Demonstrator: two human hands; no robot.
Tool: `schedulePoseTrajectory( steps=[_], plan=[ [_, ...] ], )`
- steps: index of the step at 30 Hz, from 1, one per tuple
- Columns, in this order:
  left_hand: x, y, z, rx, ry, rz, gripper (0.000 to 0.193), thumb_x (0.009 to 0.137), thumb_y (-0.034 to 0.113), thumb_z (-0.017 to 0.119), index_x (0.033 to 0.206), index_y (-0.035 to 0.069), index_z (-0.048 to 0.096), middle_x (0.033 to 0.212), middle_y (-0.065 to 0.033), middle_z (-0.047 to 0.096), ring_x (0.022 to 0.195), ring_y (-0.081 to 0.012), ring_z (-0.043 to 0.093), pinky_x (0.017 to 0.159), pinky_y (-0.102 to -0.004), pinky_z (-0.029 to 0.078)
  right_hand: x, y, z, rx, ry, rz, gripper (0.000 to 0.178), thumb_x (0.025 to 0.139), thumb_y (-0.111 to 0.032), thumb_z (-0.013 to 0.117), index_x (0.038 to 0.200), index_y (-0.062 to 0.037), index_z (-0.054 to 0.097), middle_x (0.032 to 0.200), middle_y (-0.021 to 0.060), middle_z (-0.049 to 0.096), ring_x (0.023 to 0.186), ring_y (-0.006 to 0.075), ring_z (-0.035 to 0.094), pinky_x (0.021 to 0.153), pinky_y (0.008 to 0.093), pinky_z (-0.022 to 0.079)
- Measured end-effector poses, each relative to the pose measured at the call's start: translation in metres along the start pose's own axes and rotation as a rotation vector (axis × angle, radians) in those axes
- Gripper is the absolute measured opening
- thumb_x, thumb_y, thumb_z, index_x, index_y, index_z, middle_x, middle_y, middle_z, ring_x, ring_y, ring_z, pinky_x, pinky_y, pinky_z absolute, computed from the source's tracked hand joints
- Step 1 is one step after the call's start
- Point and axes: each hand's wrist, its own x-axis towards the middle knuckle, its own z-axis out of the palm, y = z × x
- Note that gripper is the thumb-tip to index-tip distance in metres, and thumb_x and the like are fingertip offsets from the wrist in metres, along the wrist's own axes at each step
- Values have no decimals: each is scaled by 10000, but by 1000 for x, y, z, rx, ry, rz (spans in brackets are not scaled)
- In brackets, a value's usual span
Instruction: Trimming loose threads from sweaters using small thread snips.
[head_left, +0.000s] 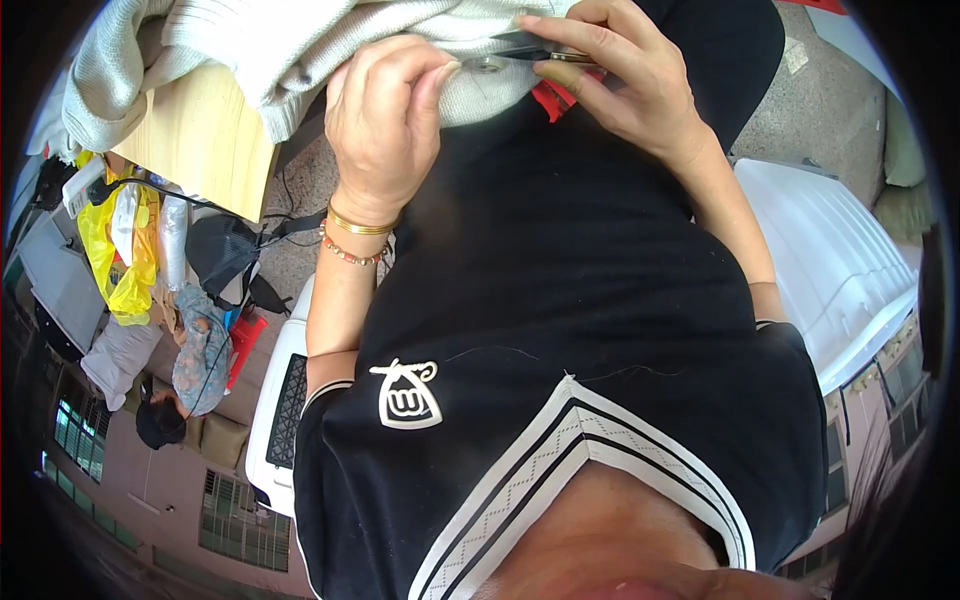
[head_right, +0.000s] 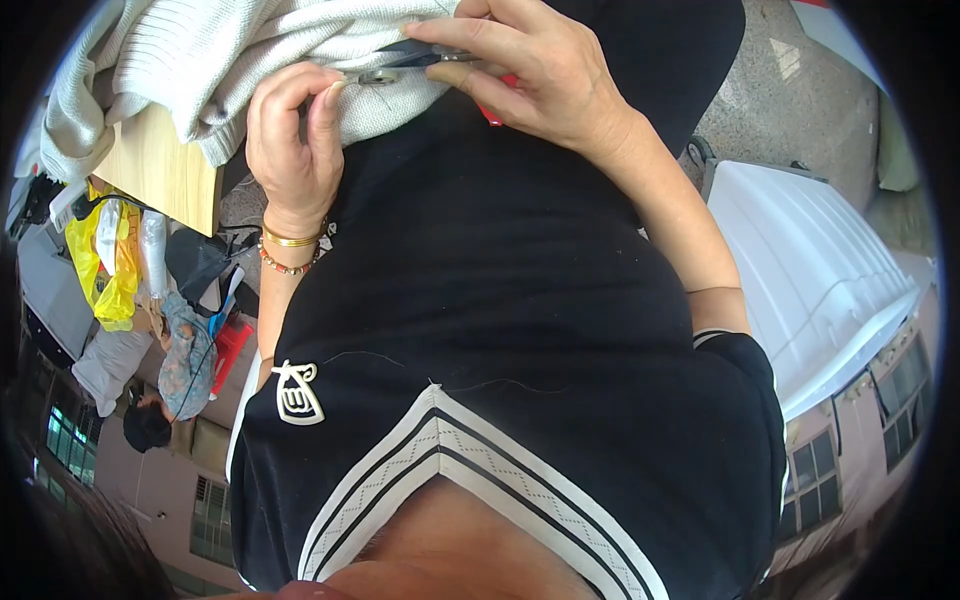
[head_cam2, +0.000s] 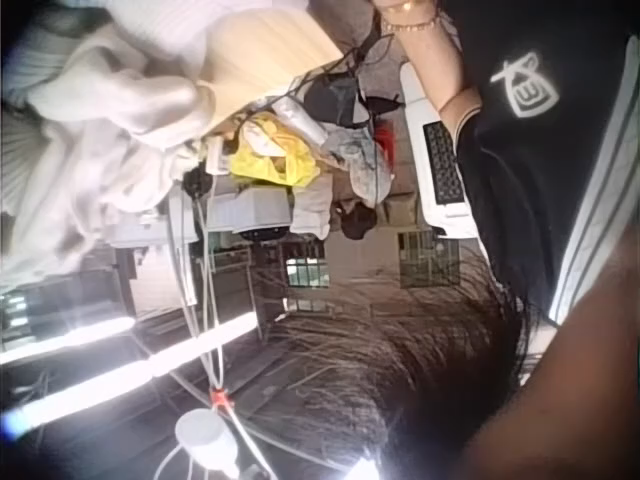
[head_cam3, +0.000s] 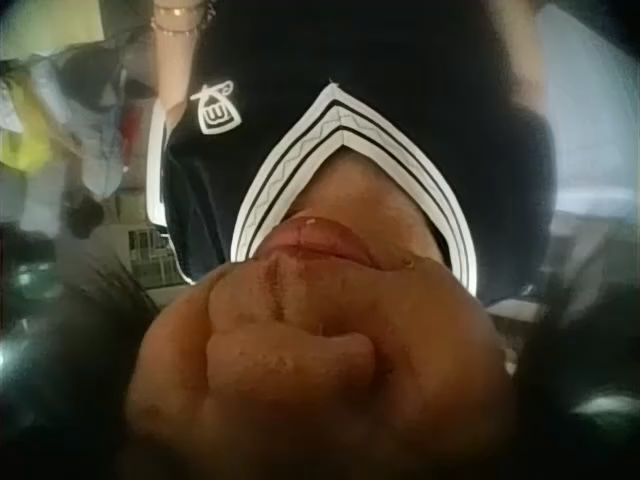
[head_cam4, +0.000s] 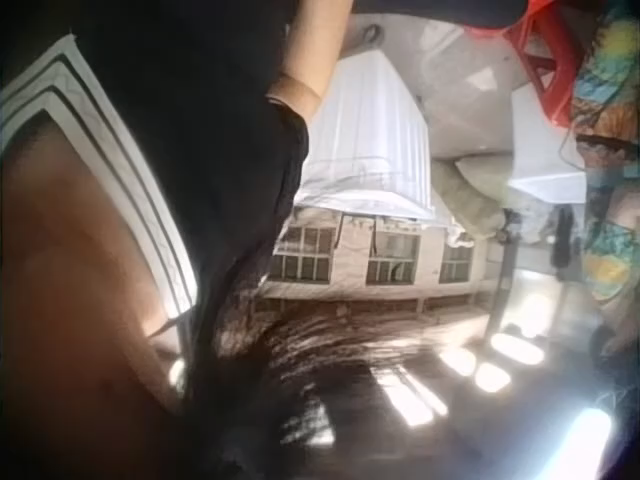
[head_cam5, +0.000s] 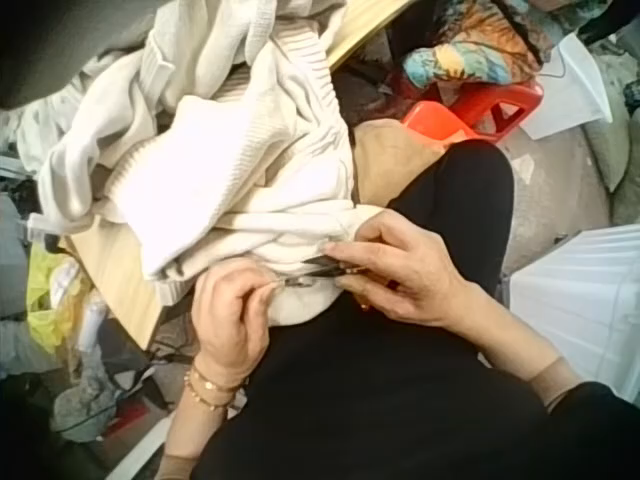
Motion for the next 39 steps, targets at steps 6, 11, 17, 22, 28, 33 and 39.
schedulePoseTrajectory(
  steps=[6, 11, 17, 22, 28, 33, 39],
  plan=[
    [-6, 15, -19, -19, 31, -31, 138, 895, 26, 709, 1017, 40, 644, 932, -107, 674, 849, -286, 647, 751, -362, 512, -3, 3, 1, -3, 70, -13, 404, 835, -102, 810, 1226, -58, 719, 892, 92, 586, 704, 221, 589, 600, 301, 474],
    [-10, 20, -27, -46, -50, -94, 78, 957, 13, 671, 1020, 4, 626, 939, -109, 697, 888, -233, 648, 813, -318, 517, 0, -5, 5, 41, 58, -35, 408, 829, -99, 809, 1227, -71, 720, 887, 84, 586, 718, 218, 597, 600, 307, 485],
    [-10, 18, -21, -89, -12, -88, 133, 906, 9, 707, 1014, 29, 633, 932, -109, 654, 829, -270, 639, 715, -343, 531, 4, -17, 8, -54, -37, -57, 402, 819, -122, 806, 1212, -107, 723, 886, 55, 589, 721, 212, 609, 597, 310, 494],
    [-11, 19, -15, -105, -6, -116, 130, 907, 13, 707, 1012, 28, 633, 927, -108, 645, 823, -269, 635, 710, -343, 528, -2, -6, 19, -146, 2, -174, 467, 710, -59, 831, 1167, -126, 758, 881, 36, 635, 689, 177, 599, 594, 290, 495],
    [-11, 14, -8, -118, 18, -156, 122, 909, 32, 714, 1002, 27, 634, 927, -107, 648, 809, -263, 640, 686, -337, 531, -2, -8, 19, -246, -49, -213, 507, 731, -162, 843, 1229, -174, 746, 897, 17, 620, 698, 171, 597, 589, 294, 490],
    [-6, 10, -5, -72, 8, -129, 112, 916, 71, 720, 992, 44, 643, 937, -87, 665, 785, -252, 670, 645, -331, 545, 0, -10, 18, -346, -50, -274, 473, 741, -190, 839, 1206, -181, 753, 900, 2, 617, 714, 152, 604, 593, 280, 494],
    [-3, 9, -1, -84, -1, -177, 116, 912, 81, 729, 988, 50, 647, 938, -83, 664, 760, -246, 671, 636, -321, 545, 0, -10, 18, -432, -65, -322, 438, 757, -191, 828, 1190, -176, 761, 893, -9, 610, 710, 150, 602, 594, 278, 491]
  ],
)
